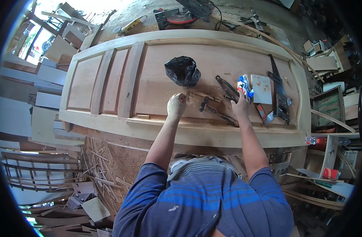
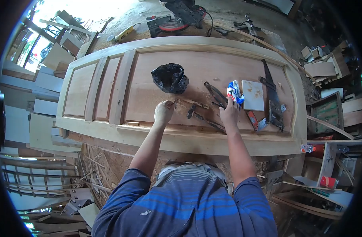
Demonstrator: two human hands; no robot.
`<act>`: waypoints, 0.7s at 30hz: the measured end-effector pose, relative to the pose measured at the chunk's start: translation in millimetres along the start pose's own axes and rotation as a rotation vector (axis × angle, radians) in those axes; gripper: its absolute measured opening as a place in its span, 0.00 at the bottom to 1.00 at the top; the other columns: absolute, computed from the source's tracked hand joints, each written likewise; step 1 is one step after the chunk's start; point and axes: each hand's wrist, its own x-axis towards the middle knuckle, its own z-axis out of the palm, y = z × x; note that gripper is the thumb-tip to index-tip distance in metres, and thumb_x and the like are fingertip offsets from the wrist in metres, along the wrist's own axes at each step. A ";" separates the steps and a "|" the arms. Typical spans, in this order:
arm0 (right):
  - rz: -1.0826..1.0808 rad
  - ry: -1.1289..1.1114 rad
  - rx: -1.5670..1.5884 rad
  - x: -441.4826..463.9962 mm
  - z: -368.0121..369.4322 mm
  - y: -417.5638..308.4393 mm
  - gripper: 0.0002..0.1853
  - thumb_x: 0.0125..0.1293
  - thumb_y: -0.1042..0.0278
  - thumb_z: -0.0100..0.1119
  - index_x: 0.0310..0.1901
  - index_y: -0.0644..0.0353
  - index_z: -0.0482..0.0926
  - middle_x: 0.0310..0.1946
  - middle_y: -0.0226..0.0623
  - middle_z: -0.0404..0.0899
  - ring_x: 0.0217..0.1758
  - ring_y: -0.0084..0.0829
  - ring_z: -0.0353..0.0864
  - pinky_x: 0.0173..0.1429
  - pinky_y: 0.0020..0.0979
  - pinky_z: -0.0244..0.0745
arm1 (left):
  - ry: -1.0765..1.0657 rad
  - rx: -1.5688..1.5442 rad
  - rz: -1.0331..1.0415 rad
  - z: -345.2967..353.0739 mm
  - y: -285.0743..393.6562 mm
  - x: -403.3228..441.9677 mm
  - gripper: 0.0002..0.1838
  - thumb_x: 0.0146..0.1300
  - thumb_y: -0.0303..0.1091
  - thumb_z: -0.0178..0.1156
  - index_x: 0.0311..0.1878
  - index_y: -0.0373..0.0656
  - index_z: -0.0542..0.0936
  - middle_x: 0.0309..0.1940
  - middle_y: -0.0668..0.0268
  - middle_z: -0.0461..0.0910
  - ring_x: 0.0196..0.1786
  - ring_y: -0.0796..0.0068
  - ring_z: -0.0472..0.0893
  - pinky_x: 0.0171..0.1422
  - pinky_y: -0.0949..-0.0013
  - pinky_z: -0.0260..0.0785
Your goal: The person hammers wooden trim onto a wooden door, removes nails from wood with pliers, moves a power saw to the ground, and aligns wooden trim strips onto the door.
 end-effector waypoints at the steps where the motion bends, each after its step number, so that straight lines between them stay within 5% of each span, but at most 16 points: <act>1: -0.009 0.032 -0.009 -1.8 1.2 -1.4 0.28 0.59 0.70 0.77 0.62 0.55 0.80 0.57 0.46 0.84 0.65 0.53 0.78 0.71 0.50 0.72 | 0.002 0.004 0.013 2.0 1.8 3.4 0.11 0.68 0.40 0.71 0.46 0.45 0.92 0.40 0.57 0.91 0.45 0.54 0.90 0.52 0.55 0.81; 5: -0.211 0.078 0.057 -14.3 -2.0 -31.4 0.20 0.61 0.70 0.74 0.55 0.55 0.83 0.52 0.44 0.84 0.62 0.50 0.79 0.68 0.49 0.73 | -0.038 -0.047 0.002 2.1 2.9 8.7 0.13 0.68 0.40 0.71 0.49 0.44 0.91 0.41 0.56 0.91 0.44 0.54 0.90 0.52 0.54 0.81; 9: -0.354 -0.172 0.314 -23.4 40.6 -68.3 0.08 0.65 0.69 0.69 0.44 0.58 0.87 0.42 0.46 0.87 0.56 0.51 0.83 0.62 0.50 0.78 | 0.008 -0.053 -0.030 -10.1 -3.7 -9.3 0.13 0.67 0.37 0.71 0.50 0.42 0.90 0.41 0.55 0.90 0.44 0.54 0.89 0.52 0.54 0.81; 14: -0.356 -0.534 -0.028 -9.5 78.0 -128.4 0.16 0.70 0.69 0.60 0.58 0.59 0.85 0.53 0.47 0.87 0.64 0.51 0.82 0.68 0.47 0.80 | 0.116 0.128 0.087 -13.4 -22.6 -47.9 0.12 0.68 0.33 0.70 0.52 0.44 0.87 0.43 0.57 0.86 0.51 0.54 0.85 0.59 0.53 0.78; 17: -0.382 -0.409 -0.024 -2.0 130.9 -134.5 0.23 0.71 0.72 0.57 0.67 0.60 0.80 0.61 0.51 0.84 0.70 0.52 0.80 0.73 0.46 0.78 | 0.145 0.128 0.081 -17.0 -10.4 -59.2 0.13 0.67 0.31 0.69 0.53 0.45 0.85 0.47 0.58 0.84 0.56 0.54 0.81 0.65 0.53 0.74; 21: -0.538 -0.554 -0.003 4.7 139.0 -145.0 0.26 0.70 0.76 0.54 0.70 0.62 0.77 0.67 0.53 0.80 0.72 0.54 0.78 0.77 0.47 0.74 | 0.111 0.056 -0.027 -20.8 -3.5 -57.8 0.12 0.67 0.33 0.68 0.52 0.45 0.86 0.46 0.60 0.84 0.54 0.56 0.82 0.64 0.54 0.75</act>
